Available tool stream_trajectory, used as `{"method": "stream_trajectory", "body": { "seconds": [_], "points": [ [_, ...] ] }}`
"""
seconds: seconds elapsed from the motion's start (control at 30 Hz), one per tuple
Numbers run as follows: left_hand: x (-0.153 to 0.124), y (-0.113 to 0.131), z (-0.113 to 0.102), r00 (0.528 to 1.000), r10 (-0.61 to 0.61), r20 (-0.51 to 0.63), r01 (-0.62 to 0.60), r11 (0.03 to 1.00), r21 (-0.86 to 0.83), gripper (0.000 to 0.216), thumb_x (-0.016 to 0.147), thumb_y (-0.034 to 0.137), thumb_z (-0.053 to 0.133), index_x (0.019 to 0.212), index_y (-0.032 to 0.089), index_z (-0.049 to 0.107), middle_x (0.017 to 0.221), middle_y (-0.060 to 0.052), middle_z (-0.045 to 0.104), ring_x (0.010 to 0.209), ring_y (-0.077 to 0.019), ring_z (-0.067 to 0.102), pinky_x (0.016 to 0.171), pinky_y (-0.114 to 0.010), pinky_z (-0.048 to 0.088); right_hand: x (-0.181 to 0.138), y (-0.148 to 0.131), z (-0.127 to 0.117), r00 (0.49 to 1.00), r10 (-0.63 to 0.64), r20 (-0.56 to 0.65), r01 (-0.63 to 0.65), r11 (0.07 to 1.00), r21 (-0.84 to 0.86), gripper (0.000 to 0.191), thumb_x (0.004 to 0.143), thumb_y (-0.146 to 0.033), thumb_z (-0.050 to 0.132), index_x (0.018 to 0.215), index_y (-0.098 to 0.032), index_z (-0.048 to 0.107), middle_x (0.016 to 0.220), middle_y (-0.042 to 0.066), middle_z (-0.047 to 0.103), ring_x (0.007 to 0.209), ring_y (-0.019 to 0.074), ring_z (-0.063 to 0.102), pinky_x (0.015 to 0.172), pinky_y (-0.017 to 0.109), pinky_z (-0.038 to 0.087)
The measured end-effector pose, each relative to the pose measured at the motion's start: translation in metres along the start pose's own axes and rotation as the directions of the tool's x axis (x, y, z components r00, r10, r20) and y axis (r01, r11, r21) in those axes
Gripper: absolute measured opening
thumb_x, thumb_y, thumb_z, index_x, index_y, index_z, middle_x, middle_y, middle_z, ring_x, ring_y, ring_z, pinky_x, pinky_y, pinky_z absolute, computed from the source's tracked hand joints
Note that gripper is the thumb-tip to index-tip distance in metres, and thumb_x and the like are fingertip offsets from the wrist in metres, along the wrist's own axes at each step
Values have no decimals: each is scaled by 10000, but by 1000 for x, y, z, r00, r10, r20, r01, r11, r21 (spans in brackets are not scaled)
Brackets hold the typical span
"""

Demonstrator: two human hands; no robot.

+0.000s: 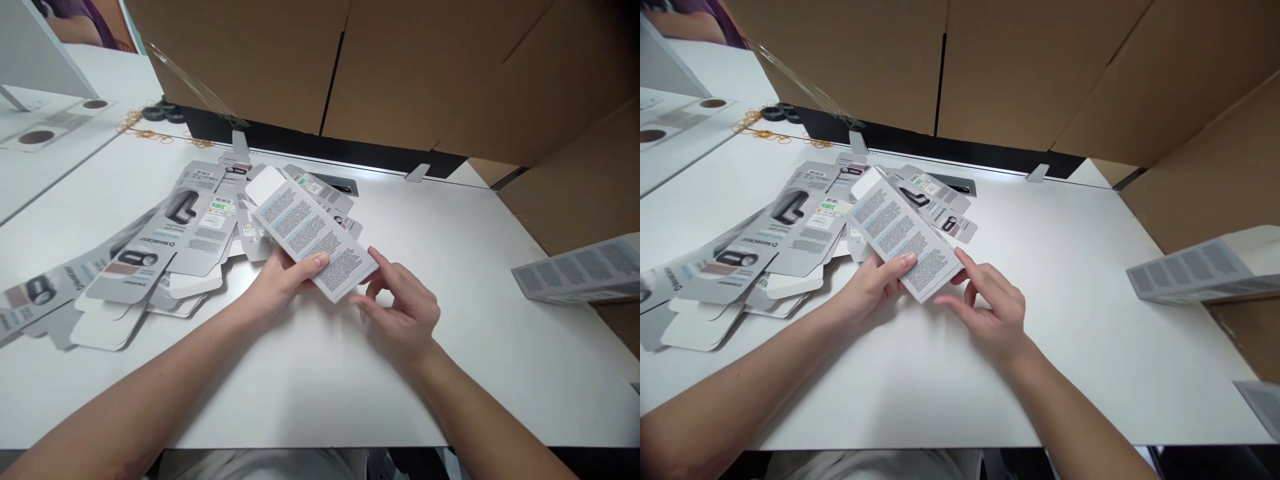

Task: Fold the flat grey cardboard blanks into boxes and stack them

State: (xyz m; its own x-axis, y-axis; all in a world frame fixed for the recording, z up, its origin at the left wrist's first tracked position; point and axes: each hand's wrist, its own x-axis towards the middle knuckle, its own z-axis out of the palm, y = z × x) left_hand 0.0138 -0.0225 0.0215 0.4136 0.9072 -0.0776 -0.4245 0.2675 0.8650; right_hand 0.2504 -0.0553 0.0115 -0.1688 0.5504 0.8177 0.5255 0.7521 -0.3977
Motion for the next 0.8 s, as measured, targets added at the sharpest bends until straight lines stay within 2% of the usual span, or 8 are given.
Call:
{"method": "stream_trajectory", "body": {
  "seconds": [0.13, 0.23, 0.43, 0.53, 0.63, 0.8],
  "points": [
    [2, -4, -2, 999, -11, 38, 11, 1000, 17, 794, 971, 631, 1041, 1592, 250, 723, 1641, -205, 801, 1545, -507, 771, 1181, -677, 738, 0, -3, 0, 997, 9, -82, -12, 999, -31, 504, 1176, -444, 923, 1669, -415, 821, 880, -7, 805, 595, 176, 666, 520, 324, 636],
    [3, -6, -2, 998, -20, 62, 18, 999, 32, 773, 976, 646, 1035, 1560, 237, 737, 1636, -215, 807, 1532, -508, 783, 1179, -683, 740, -1, -3, 0, 996, 28, -86, -29, 999, -17, 489, 1166, -464, 939, 1639, -397, 838, 916, 3, 831, 619, 178, 698, 504, 319, 619],
    [2, -5, -3, 997, 27, 69, -32, 997, 73, 713, 995, 591, 1038, 1535, 230, 745, 1628, -192, 827, 1573, -477, 766, 1292, -670, 673, -5, 1, -1, 994, 64, -87, -61, 997, 38, 447, 1122, -450, 995, 1548, -372, 882, 938, 7, 835, 621, 175, 691, 485, 331, 594],
    [2, -2, -4, 996, 18, 91, -26, 996, 91, 694, 992, 572, 1038, 1518, 219, 755, 1602, -198, 840, 1545, -480, 784, 1269, -662, 680, -5, 2, -1, 994, 82, -79, -75, 994, 82, 454, 1105, -448, 1013, 1534, -371, 885, 913, 4, 826, 598, 179, 687, 465, 342, 595],
    [2, 3, -5, 994, 27, 109, -37, 995, 88, 705, 962, 555, 1058, 1504, 221, 753, 1554, -198, 859, 1495, -489, 809, 1221, -663, 701, -4, 3, -3, 996, 39, -81, -31, 994, 101, 475, 1103, -429, 1016, 1557, -384, 881, 886, 3, 830, 575, 187, 682, 442, 351, 596],
    [0, 6, -8, 991, 17, 129, -31, 994, 105, 724, 974, 566, 1047, 1545, 242, 742, 1609, -184, 838, 1527, -475, 791, 1252, -643, 676, 0, 3, -5, 996, -19, -92, 32, 990, 141, 366, 1124, -428, 992, 1482, -408, 922, 900, 11, 862, 590, 193, 706, 433, 341, 594]
  ]
}}
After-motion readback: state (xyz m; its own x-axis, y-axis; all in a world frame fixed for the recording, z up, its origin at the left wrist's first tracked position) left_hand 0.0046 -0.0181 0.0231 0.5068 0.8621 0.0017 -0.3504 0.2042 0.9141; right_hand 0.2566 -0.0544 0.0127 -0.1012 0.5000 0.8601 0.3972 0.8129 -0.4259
